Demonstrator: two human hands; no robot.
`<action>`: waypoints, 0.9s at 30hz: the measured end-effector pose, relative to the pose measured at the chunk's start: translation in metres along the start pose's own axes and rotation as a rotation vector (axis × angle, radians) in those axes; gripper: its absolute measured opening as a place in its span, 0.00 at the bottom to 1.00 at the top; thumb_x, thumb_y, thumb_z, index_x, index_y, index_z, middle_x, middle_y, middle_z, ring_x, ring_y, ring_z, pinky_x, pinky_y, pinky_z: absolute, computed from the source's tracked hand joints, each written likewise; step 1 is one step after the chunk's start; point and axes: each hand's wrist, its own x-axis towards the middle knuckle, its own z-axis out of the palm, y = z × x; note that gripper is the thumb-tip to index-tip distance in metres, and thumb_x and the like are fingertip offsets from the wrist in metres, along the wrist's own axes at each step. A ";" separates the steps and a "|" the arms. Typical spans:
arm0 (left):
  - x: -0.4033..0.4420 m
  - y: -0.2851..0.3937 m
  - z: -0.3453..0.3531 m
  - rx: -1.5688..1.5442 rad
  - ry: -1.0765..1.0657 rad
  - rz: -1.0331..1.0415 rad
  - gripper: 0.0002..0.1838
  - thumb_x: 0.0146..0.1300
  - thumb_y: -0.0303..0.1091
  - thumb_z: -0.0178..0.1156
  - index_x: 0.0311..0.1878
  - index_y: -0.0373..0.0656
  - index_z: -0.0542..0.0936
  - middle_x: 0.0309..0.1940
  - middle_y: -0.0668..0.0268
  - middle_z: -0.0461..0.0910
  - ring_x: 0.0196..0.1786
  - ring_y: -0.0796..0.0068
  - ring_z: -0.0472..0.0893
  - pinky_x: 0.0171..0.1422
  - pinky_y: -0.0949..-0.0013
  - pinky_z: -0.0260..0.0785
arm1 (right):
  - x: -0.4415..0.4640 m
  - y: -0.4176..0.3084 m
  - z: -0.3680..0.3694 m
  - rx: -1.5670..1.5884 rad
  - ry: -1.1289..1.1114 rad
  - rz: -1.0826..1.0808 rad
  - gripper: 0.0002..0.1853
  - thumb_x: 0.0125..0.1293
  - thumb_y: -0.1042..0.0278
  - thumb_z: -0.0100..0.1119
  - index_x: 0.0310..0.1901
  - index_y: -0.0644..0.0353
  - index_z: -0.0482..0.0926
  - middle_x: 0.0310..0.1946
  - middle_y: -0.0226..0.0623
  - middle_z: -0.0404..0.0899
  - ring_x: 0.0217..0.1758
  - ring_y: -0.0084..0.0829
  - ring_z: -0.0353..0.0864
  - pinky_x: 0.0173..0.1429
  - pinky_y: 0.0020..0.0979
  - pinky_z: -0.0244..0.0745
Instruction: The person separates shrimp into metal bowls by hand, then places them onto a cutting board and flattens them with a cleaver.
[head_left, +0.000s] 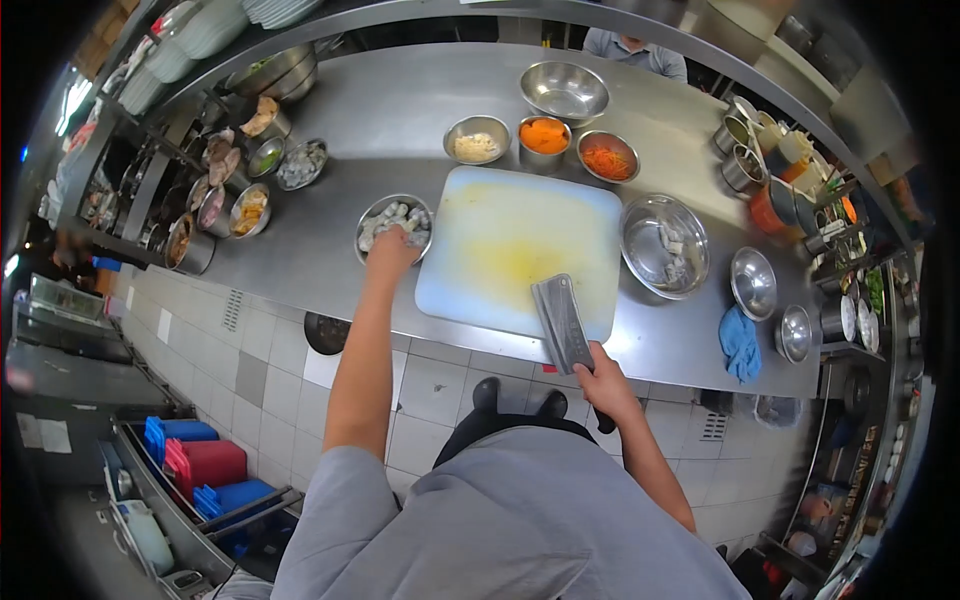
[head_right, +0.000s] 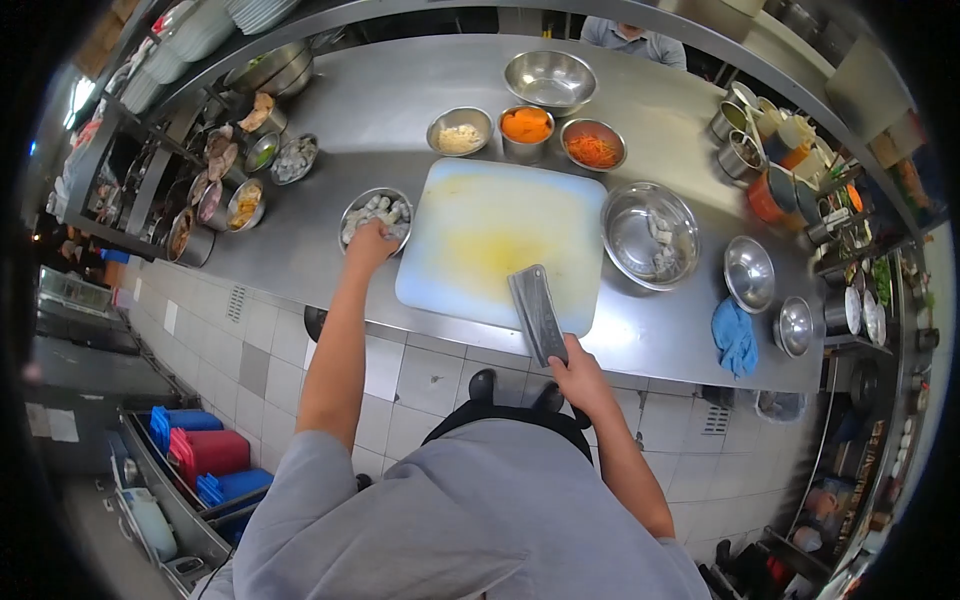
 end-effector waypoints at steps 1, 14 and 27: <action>0.003 -0.001 -0.003 0.008 -0.084 -0.053 0.19 0.50 0.41 0.72 0.42 0.41 0.82 0.34 0.52 0.85 0.42 0.49 0.85 0.49 0.54 0.77 | -0.004 -0.003 -0.001 0.013 0.017 -0.008 0.22 0.72 0.67 0.57 0.64 0.62 0.68 0.28 0.48 0.83 0.24 0.40 0.82 0.35 0.41 0.77; -0.035 0.137 0.060 -0.979 -0.447 0.028 0.11 0.60 0.22 0.62 0.47 0.40 0.79 0.35 0.64 0.82 0.28 0.71 0.80 0.34 0.71 0.74 | -0.015 0.015 -0.015 0.275 0.104 0.054 0.17 0.73 0.70 0.54 0.60 0.62 0.68 0.24 0.32 0.72 0.18 0.24 0.72 0.24 0.31 0.70; -0.068 0.155 0.096 -0.339 -0.166 0.550 0.18 0.60 0.29 0.69 0.55 0.46 0.86 0.42 0.60 0.82 0.50 0.55 0.77 0.57 0.56 0.71 | 0.016 0.002 -0.013 0.576 0.002 0.053 0.42 0.76 0.70 0.56 0.83 0.44 0.43 0.26 0.35 0.80 0.18 0.23 0.74 0.22 0.28 0.72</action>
